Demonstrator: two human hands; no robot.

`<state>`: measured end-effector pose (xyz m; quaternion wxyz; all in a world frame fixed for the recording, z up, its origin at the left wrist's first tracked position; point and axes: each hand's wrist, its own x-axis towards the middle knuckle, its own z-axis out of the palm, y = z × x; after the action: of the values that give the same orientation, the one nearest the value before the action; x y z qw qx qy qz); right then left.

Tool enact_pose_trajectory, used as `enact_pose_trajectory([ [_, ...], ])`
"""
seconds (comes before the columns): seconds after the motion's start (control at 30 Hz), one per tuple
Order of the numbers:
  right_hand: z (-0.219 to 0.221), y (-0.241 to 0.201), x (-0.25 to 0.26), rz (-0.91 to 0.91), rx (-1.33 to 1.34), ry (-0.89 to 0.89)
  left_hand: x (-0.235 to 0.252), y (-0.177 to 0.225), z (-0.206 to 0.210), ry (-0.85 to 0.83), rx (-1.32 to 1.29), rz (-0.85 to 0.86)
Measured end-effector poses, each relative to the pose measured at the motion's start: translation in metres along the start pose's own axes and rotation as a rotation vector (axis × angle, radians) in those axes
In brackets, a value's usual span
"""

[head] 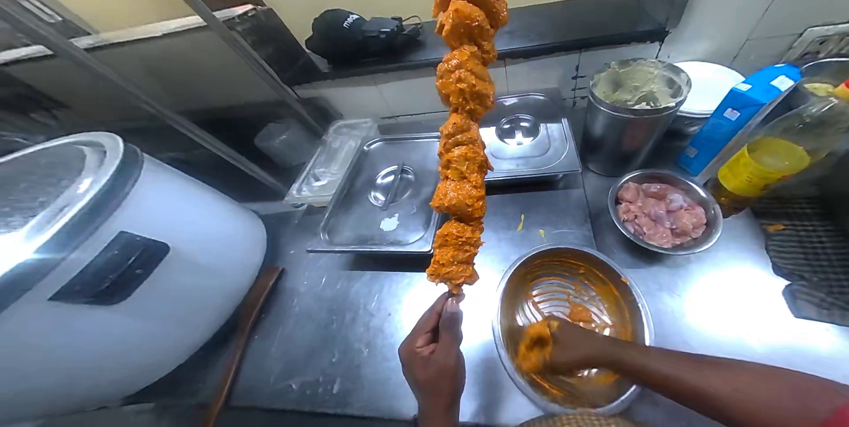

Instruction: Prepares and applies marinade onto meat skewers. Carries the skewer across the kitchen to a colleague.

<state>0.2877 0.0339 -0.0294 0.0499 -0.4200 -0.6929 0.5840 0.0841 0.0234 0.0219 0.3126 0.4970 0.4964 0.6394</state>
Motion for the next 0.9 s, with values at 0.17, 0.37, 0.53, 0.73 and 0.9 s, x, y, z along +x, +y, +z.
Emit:
enact_pose_trajectory([
  [0.17,-0.023,-0.006,-0.025,0.099,-0.366,-0.457,0.003,-0.001,0.0,0.011,0.007,-0.014],
  [0.37,-0.067,-0.025,-0.015,0.293,-0.363,-0.38,0.003,-0.002,-0.002,0.01,-0.022,-0.013],
  [0.53,-0.052,-0.017,0.028,0.083,-0.467,0.009,0.003,-0.001,0.0,0.007,-0.036,-0.011],
  [0.73,-0.021,-0.022,-0.034,0.253,-0.528,-0.175,0.001,-0.002,-0.004,0.011,-0.017,-0.03],
  [0.9,-0.02,-0.023,-0.05,0.215,-0.572,-0.401,0.002,-0.005,-0.004,0.008,0.001,-0.024],
])
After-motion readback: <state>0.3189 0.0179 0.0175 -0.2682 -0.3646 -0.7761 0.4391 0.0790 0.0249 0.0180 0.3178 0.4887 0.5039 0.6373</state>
